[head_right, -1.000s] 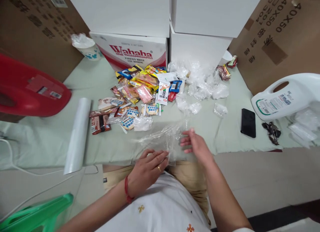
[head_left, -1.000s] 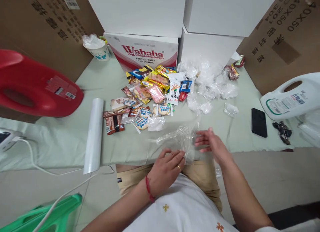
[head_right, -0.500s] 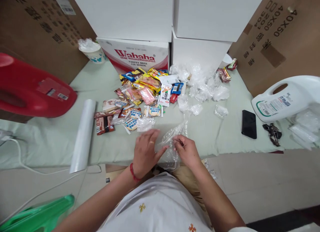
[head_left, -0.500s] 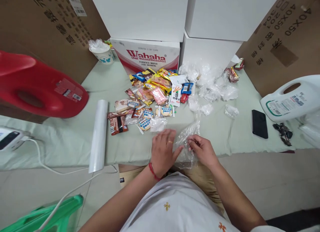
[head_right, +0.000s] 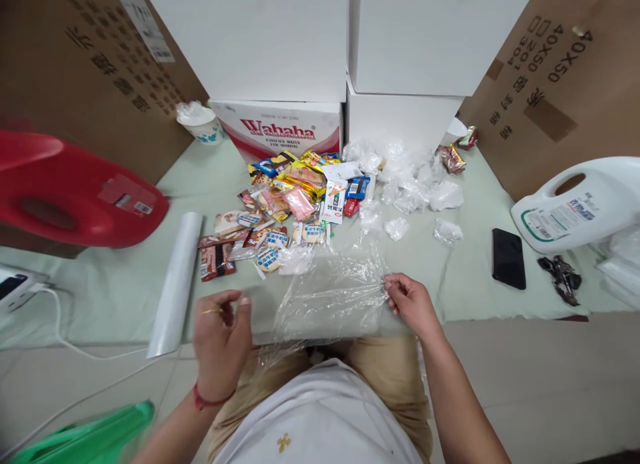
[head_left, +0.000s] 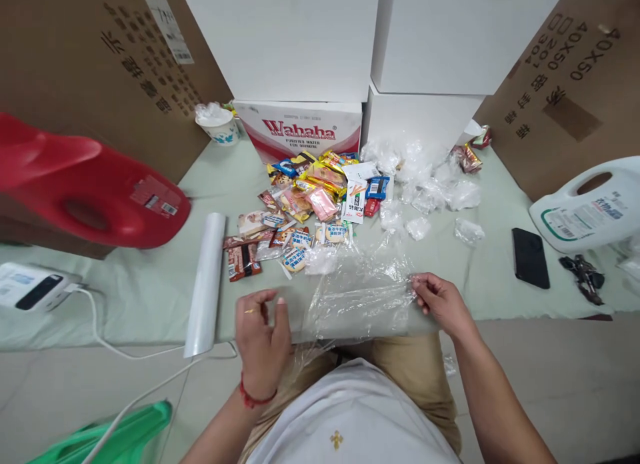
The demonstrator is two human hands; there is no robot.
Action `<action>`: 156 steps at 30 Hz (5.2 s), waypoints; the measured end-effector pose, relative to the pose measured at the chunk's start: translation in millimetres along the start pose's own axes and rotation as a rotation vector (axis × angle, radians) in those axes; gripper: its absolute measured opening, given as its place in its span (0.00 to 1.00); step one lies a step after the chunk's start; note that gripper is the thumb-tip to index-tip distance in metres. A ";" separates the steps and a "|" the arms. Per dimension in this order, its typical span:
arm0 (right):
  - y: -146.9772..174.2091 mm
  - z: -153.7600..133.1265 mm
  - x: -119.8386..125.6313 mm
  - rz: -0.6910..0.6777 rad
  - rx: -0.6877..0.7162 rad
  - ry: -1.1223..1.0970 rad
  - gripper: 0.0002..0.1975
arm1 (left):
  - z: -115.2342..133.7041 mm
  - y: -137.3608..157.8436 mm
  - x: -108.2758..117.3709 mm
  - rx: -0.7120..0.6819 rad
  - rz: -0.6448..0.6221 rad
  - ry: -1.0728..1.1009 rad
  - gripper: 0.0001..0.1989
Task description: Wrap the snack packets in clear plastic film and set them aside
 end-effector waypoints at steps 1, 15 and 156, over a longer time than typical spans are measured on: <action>-0.4 -0.6 0.5 -0.015 -0.005 0.010 0.26 | 8.8 1.7 1.9 -0.156 -0.031 -0.036 0.07; 5.4 11.9 85.7 -0.056 -0.023 0.359 0.18 | -7.9 -20.3 -107.4 -0.645 -0.511 -0.557 0.24; -51.1 -41.3 -67.4 -0.870 0.915 0.981 0.30 | -15.7 -56.7 -92.1 -0.550 -0.487 -0.564 0.24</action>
Point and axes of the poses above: each hand's wrist, its own y-axis away from the middle knuckle, its own x-axis out of the back of the hand, z = x × y, the point moved 1 cm from there along -y, towards the middle knuckle, and after that the axes turned 15 degrees about x, right-handed, at the moved point
